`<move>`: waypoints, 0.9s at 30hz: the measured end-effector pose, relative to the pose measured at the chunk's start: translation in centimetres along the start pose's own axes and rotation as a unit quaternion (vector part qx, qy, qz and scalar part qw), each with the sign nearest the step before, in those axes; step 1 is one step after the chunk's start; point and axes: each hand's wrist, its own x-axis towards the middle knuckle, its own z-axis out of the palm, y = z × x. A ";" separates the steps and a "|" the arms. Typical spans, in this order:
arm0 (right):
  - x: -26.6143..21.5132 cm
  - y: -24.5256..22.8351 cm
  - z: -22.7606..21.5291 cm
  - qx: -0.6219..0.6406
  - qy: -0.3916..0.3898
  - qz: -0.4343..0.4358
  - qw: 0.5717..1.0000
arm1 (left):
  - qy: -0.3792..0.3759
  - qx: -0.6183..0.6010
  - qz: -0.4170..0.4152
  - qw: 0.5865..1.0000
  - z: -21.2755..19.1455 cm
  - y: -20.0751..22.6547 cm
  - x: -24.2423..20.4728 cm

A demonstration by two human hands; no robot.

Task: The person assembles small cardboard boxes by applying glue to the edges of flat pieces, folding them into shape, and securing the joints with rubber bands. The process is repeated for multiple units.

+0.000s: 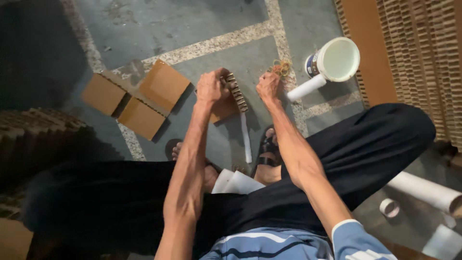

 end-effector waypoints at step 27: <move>-5.7 -11.6 -6.3 0.343 -0.130 0.115 0.923 | 0.047 0.014 -0.036 0.998 4.4 -2.4 0.7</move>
